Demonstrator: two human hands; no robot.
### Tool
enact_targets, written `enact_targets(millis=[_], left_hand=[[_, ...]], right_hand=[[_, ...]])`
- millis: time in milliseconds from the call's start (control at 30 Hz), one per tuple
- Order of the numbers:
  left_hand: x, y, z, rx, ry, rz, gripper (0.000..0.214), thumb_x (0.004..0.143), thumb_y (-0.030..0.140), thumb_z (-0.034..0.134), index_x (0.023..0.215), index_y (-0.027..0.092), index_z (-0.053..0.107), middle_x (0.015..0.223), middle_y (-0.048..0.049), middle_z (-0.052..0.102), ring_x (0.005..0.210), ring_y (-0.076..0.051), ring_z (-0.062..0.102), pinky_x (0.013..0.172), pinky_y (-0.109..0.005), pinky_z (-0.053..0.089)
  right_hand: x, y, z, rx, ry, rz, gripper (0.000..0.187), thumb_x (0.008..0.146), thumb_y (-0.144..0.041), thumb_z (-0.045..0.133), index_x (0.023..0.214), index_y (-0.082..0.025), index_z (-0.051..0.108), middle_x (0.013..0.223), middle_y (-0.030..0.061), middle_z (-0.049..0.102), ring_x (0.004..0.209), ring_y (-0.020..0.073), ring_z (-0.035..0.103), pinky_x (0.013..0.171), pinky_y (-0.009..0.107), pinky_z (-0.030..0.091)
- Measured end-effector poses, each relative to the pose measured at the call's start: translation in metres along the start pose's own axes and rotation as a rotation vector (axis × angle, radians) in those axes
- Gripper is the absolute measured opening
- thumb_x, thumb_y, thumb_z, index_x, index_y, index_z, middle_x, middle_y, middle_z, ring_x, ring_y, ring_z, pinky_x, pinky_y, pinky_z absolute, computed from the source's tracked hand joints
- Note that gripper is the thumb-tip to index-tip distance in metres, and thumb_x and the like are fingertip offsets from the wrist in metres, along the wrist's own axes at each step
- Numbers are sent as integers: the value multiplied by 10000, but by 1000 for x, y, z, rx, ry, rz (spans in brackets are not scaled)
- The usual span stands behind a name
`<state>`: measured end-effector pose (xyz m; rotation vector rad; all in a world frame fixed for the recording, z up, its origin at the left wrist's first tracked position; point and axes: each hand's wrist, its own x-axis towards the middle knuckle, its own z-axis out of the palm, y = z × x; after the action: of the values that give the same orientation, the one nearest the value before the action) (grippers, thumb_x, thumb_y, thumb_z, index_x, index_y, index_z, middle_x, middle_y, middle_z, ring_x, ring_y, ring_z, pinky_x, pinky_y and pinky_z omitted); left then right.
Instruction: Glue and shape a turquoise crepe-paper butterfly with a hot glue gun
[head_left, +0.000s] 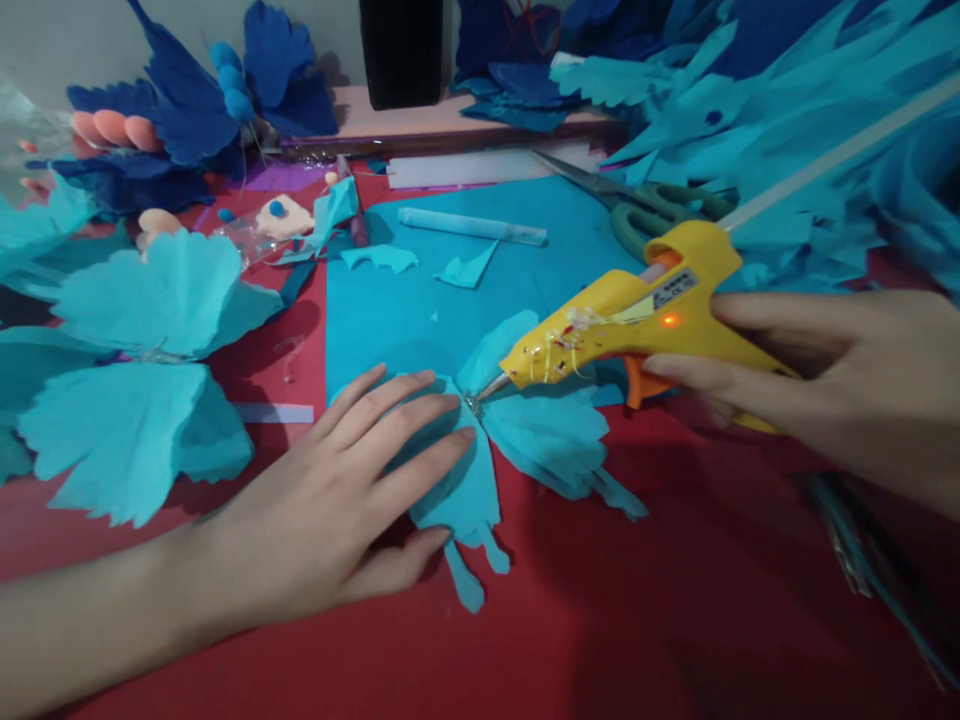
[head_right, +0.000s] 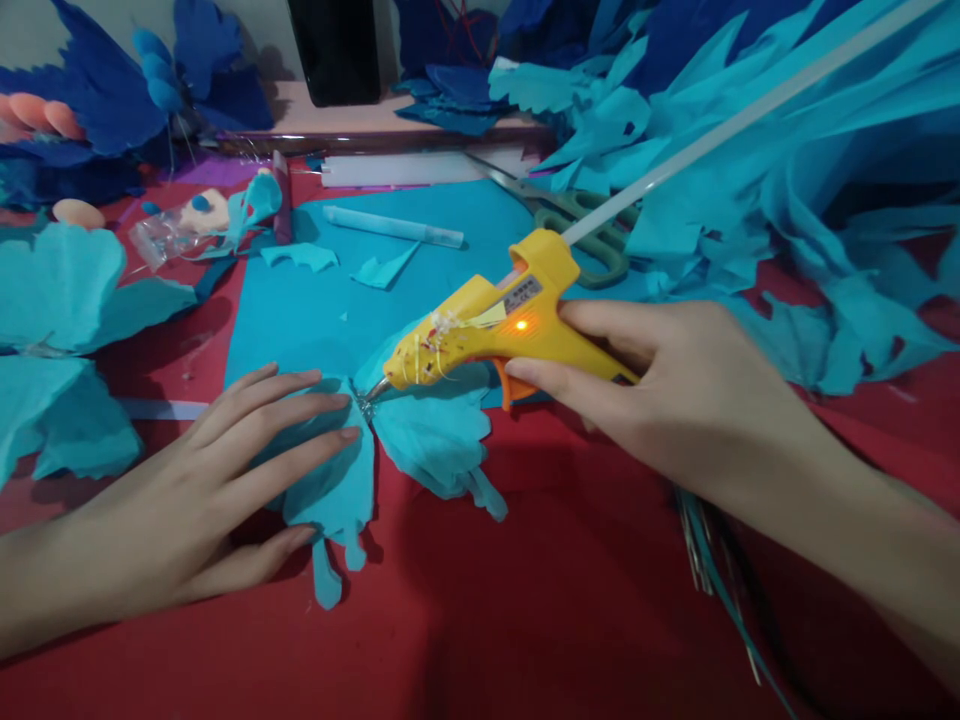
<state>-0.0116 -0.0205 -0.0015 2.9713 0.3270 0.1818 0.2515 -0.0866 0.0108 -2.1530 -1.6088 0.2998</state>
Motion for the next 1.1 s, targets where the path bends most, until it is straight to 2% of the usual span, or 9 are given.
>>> enact_targets(millis=[167, 267, 367, 533, 667, 833, 967, 1000, 1100], left_hand=[[1, -1, 0, -7, -7, 15, 420, 855, 300, 448, 1231, 113, 436, 1253, -158, 459, 1254, -292, 311, 1033, -541, 300], [1, 0, 0, -3, 2, 18, 416, 849, 287, 456, 1225, 107, 441, 1244, -162, 462, 1250, -295, 312, 1029, -542, 305], [1, 1, 0, 4, 4, 7, 407, 852, 291, 446, 1221, 121, 446, 1244, -152, 472, 1253, -290, 321, 1029, -530, 312], [1, 1, 0, 7, 5, 5, 397, 857, 292, 441, 1216, 123, 454, 1239, -151, 483, 1247, -282, 332, 1037, -510, 309], [1, 0, -1, 6, -3, 9, 410, 852, 291, 456, 1223, 117, 449, 1247, -155, 473, 1254, -286, 319, 1041, -511, 299], [1, 1, -1, 10, 4, 0, 391, 861, 293, 439, 1214, 128, 457, 1243, -144, 486, 1251, -280, 332, 1042, -509, 302], [1, 1, -1, 13, 14, -2, 382, 856, 293, 441, 1201, 131, 465, 1235, -149, 495, 1246, -283, 344, 1036, -511, 313], [1, 1, -1, 12, 17, 0, 384, 854, 294, 443, 1200, 129, 465, 1233, -151, 496, 1244, -283, 347, 1035, -511, 315], [1, 1, -1, 7, 14, 4, 395, 848, 285, 453, 1207, 120, 459, 1238, -156, 489, 1245, -286, 343, 1033, -514, 317]], right_hand=[[-1, -2, -1, 104, -20, 17, 650, 516, -838, 433, 430, -198, 361, 407, -21, 289, 371, 62, 241, 306, 225, 185], [-3, -2, -1, 140, -33, 43, 629, 524, -812, 465, 444, -199, 346, 426, -12, 380, 376, 67, 300, 317, 222, 240], [-4, 1, 1, 152, -59, 51, 616, 511, -814, 472, 467, -203, 407, 426, -9, 424, 385, 78, 330, 315, 221, 243], [-4, 10, 5, 155, 27, -85, 604, 584, -744, 506, 428, -191, 318, 367, -44, 246, 356, 46, 183, 303, 211, 152], [-4, 14, 6, 146, 37, -129, 585, 624, -709, 510, 440, -187, 319, 376, -47, 237, 360, 42, 188, 309, 210, 142], [-5, 7, 1, 158, -2, -33, 587, 585, -742, 503, 459, -194, 335, 396, -29, 356, 363, 63, 304, 304, 205, 205], [-5, 0, -2, 153, -29, 57, 633, 527, -809, 467, 444, -200, 315, 391, -28, 329, 360, 64, 280, 311, 216, 223], [-5, 0, -2, 148, -41, 47, 624, 528, -804, 474, 451, -200, 337, 402, -23, 372, 364, 70, 310, 315, 219, 242], [-5, 5, 2, 154, -11, -27, 606, 571, -773, 477, 446, -197, 337, 378, -32, 362, 341, 56, 262, 300, 216, 203]])
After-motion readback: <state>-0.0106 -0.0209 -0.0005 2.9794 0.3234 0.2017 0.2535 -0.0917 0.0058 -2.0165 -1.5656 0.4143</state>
